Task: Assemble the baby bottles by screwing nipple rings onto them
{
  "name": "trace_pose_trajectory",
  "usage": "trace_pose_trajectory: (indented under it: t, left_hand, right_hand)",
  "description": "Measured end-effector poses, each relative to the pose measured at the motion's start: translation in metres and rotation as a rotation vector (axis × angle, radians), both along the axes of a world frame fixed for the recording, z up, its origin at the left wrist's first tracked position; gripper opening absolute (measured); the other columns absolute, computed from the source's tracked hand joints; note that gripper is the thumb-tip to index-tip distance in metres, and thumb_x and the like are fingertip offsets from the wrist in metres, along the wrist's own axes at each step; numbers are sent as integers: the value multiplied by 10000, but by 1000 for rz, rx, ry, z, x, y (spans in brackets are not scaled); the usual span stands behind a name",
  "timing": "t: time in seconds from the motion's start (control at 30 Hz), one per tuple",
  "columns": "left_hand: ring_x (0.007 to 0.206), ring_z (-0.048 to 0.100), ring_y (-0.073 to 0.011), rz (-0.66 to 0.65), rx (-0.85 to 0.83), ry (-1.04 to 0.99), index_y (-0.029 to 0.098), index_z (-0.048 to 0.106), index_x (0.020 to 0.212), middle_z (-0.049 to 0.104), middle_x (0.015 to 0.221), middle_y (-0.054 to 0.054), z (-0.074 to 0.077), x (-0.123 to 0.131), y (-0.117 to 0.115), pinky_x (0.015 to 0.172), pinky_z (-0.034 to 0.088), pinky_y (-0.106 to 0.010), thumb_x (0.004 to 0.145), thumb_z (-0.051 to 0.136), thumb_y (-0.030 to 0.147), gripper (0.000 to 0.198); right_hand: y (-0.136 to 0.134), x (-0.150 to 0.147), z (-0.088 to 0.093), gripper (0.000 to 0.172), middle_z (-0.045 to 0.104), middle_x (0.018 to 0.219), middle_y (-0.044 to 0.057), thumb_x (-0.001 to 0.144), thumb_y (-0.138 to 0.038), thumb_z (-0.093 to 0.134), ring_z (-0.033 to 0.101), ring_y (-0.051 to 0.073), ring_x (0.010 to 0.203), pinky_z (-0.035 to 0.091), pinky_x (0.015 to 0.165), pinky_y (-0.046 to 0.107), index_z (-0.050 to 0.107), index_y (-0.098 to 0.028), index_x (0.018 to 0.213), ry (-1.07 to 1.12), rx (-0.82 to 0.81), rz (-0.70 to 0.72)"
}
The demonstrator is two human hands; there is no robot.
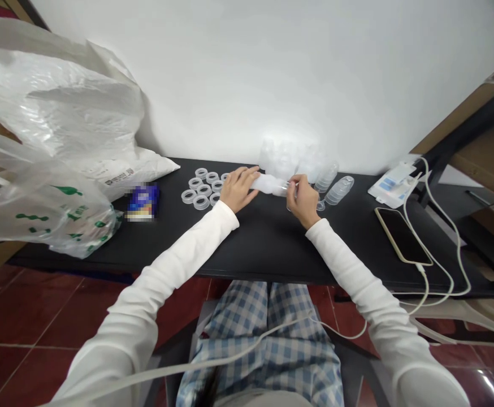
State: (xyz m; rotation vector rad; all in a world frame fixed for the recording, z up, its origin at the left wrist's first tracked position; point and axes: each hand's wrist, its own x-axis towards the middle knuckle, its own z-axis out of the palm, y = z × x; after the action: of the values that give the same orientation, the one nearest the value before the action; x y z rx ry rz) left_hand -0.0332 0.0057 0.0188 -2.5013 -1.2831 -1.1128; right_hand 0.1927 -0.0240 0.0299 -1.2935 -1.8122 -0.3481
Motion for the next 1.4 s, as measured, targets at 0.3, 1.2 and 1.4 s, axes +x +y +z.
trace_pose_trajectory:
  t: [0.3,1.2,1.4]
  left_hand:
    - [1280,554,-334,412,-232,-512,172,496,1161,555,1278,-189,16,-27,51,1133,422,-480,799,738,251,443]
    - [1384,417,-458,574,-313,-35,90,568,1149,541,1375,-280,-5,-4,26,1175,226,-652,807,658,197,370]
    - [1232,563,-390,350,-369,-38,111,610,992,589,1222,-243,-10,11,19,1083,413,-570,813,620,99,180]
  right_hand:
    - [-24,-28,-1,391,644,654,76,1033,-310,321,573,193,623,331,639,316,643,-166,864,-445,-307,-32]
    - [-27,-16,-11,341,611,1026,203,817,79,374,525,285,949,385,741,362,613,-103,979,-590,-342,-202]
    - [-28,-20,-3,341,614,1040,189,858,47,376,535,285,957,399,773,369,629,-114,1022,-611,-363,-178]
